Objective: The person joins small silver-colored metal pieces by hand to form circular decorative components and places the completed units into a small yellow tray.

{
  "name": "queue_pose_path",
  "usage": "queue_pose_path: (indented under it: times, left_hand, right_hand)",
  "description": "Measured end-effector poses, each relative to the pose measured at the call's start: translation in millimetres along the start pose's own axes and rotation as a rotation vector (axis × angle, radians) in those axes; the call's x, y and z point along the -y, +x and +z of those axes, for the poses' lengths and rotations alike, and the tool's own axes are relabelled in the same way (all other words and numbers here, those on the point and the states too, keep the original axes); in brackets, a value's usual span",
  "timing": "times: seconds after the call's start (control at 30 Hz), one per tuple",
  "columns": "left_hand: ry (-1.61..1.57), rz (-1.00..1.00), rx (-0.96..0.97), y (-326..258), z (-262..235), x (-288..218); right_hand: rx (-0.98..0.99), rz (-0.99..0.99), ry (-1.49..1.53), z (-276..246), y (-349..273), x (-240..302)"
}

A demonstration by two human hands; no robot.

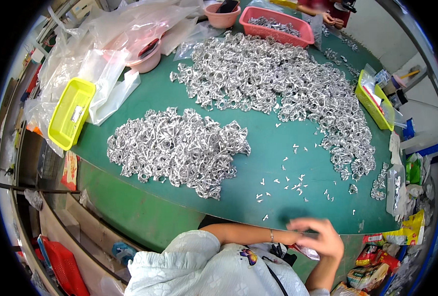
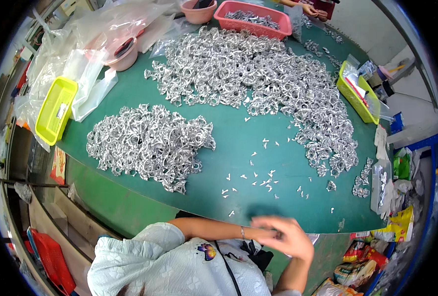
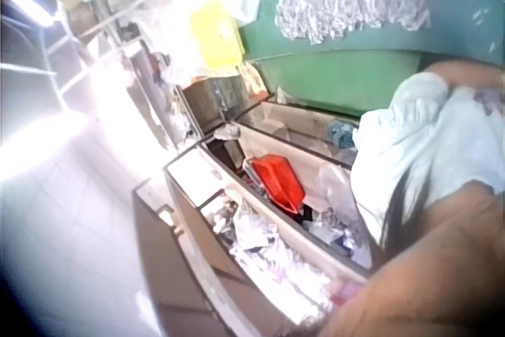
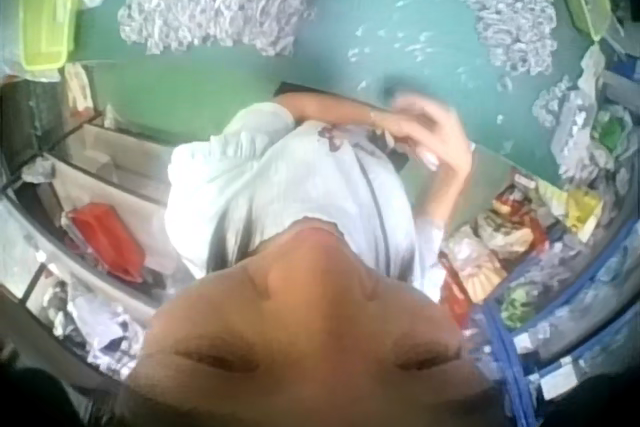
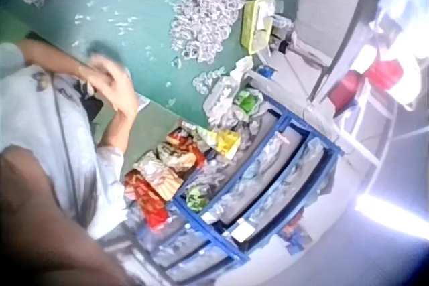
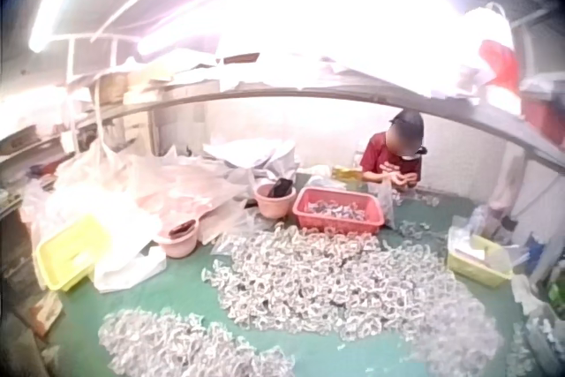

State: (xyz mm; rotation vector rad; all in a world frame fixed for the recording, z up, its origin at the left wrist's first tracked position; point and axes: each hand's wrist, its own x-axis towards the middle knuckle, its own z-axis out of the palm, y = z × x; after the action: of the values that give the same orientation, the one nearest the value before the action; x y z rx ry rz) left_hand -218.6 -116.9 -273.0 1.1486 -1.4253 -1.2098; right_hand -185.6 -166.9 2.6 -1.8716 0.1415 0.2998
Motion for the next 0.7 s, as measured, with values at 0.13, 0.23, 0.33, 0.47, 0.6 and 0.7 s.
queue_pose_path:
  times: [0.13,0.23,0.33,0.47,0.6,0.7]
  left_hand:
    - [0.012,-0.007,0.013,-3.7,-6.2,4.0]
    - [0.033,-0.006,0.054,0.9,-7.3,6.6]
    - [0.042,-0.007,0.057,-1.9,-9.6,6.7]
    - [0.034,-0.013,0.026,-9.3,-10.0,9.7]
    - [0.025,0.006,0.039,-6.9,-1.9,5.2]
    - [0.027,0.008,0.042,-7.8,0.4,4.3]
  right_hand:
    - [-0.055,-0.433,-0.277,18.0,122.4,45.2]
    - [-0.182,-0.575,-0.495,23.0,186.8,46.4]
    - [-0.12,-0.533,-0.519,27.6,209.6,42.5]
    - [-0.113,-0.463,-0.436,27.9,189.9,33.0]
    - [-0.251,-0.458,-0.458,23.0,157.9,9.0]
    - [-0.315,-0.439,-0.484,17.9,137.9,-9.3]
